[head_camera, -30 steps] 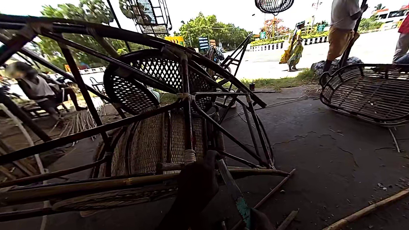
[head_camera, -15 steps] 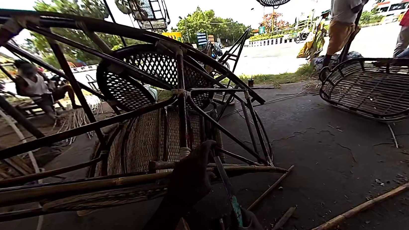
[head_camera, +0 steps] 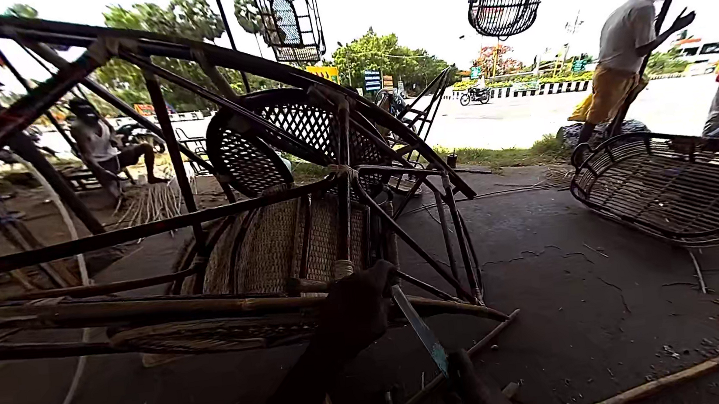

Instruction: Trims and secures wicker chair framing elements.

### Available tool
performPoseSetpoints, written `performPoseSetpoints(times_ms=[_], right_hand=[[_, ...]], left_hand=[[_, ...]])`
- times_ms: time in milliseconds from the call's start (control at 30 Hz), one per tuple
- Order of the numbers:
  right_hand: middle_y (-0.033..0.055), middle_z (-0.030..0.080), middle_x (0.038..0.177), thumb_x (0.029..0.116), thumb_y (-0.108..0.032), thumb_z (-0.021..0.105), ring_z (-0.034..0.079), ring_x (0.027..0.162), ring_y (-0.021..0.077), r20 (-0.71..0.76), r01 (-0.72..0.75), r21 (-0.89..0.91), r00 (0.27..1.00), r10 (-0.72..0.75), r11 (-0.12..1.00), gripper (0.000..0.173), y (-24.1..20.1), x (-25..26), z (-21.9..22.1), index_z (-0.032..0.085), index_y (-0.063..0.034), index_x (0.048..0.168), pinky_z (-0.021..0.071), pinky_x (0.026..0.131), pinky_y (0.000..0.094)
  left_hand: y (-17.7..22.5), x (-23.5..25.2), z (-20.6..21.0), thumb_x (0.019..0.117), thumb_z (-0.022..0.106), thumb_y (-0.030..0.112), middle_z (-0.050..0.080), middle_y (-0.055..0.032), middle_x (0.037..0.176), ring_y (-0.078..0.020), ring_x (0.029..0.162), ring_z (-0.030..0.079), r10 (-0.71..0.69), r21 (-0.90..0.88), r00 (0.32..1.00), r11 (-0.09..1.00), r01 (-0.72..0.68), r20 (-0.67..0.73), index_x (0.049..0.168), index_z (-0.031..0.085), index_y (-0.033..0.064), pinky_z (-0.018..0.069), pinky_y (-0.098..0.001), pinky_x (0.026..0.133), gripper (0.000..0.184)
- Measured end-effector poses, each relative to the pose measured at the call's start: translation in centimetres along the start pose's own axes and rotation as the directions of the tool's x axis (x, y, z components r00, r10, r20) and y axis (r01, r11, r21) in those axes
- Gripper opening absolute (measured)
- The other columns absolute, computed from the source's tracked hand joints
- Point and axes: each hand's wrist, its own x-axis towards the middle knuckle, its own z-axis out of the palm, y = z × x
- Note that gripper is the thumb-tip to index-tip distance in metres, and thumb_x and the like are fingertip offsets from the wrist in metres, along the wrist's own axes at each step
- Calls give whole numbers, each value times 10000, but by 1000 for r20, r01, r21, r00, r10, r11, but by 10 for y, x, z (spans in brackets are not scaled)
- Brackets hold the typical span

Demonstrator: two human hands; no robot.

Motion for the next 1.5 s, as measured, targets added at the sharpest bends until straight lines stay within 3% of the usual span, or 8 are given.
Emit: performPoseSetpoints(times_ms=[133, 333, 700, 867, 1067, 1233, 1367, 1500], right_hand=[[167, 708, 1047, 1056, -248, 458, 703, 997, 348, -47, -35, -182, 999, 27, 983, 356, -23, -14, -13, 550, -107, 1370, 547, 864, 542], [161, 711, 1047, 1029, -188, 449, 702, 1005, 344, 64, 14, -330, 998, 8, 944, 345, -45, -29, -45, 583, -129, 1341, 548, 852, 547], [199, 674, 1106, 1005, -145, 480, 672, 1085, 385, 105, -29, -597, 988, 114, 802, 255, -74, -28, -75, 594, -57, 1216, 550, 854, 570], [15, 505, 686, 1030, -240, 462, 485, 503, 145, 348, 234, -75, 917, -195, 969, 226, -42, -13, -96, 632, -142, 1142, 431, 468, 342], [53, 606, 787, 1024, -194, 445, 569, 623, 182, -6, 200, -33, 980, -201, 979, 347, -12, -9, -47, 646, -136, 1301, 499, 601, 394], [159, 705, 986, 1011, -214, 481, 704, 957, 360, 4, -20, -411, 1000, 24, 911, 315, -33, -19, -45, 591, -130, 1294, 550, 809, 560], [165, 708, 1017, 995, -231, 509, 704, 996, 372, -13, -70, -552, 997, 75, 831, 315, -48, -26, -61, 582, -120, 1281, 550, 813, 565], [136, 680, 950, 1018, -214, 466, 694, 903, 322, 56, 31, -399, 998, -10, 916, 287, -31, -19, -58, 587, -125, 1263, 550, 777, 530]], left_hand=[[0, -4, 7, 888, 748, 139, 723, 22, 893, -184, 769, 710, 15, 23, 995, 1000, -13, -97, 1196, 659, 176, 601, -441, 673, 322], [-4, -1, 2, 780, 810, 46, 676, -64, 1145, -239, 953, 701, 54, -14, 988, 998, -56, -143, 1379, 550, 110, 612, -460, 771, 656], [-9, 2, -4, 773, 843, 69, 663, -5, 1053, -174, 873, 680, 42, -123, 993, 991, -55, -107, 1337, 559, 151, 610, -418, 732, 638], [-12, 2, -4, 713, 838, 20, 647, -47, 1107, -207, 871, 674, 82, -160, 985, 981, -106, -152, 1335, 573, 109, 600, -438, 719, 682], [-18, -1, -19, 697, 829, -24, 486, -87, 1506, -301, 1379, 486, 134, -266, 977, 948, -175, -166, 1471, 485, 151, 501, -493, 1068, 864], [-17, 4, -13, 810, 790, 21, 668, -13, 1198, -193, 1079, 662, 129, -192, 991, 973, -130, -19, 1393, 545, 138, 584, -432, 913, 643], [-14, 6, -10, 807, 791, 50, 695, -2, 1076, -195, 990, 680, 93, -130, 995, 987, -95, -18, 1297, 607, 138, 592, -436, 857, 531], [-10, 6, -9, 828, 797, 83, 706, 2, 1002, -200, 895, 694, 80, -57, 997, 995, -80, -2, 1226, 654, 160, 597, -448, 762, 430]])
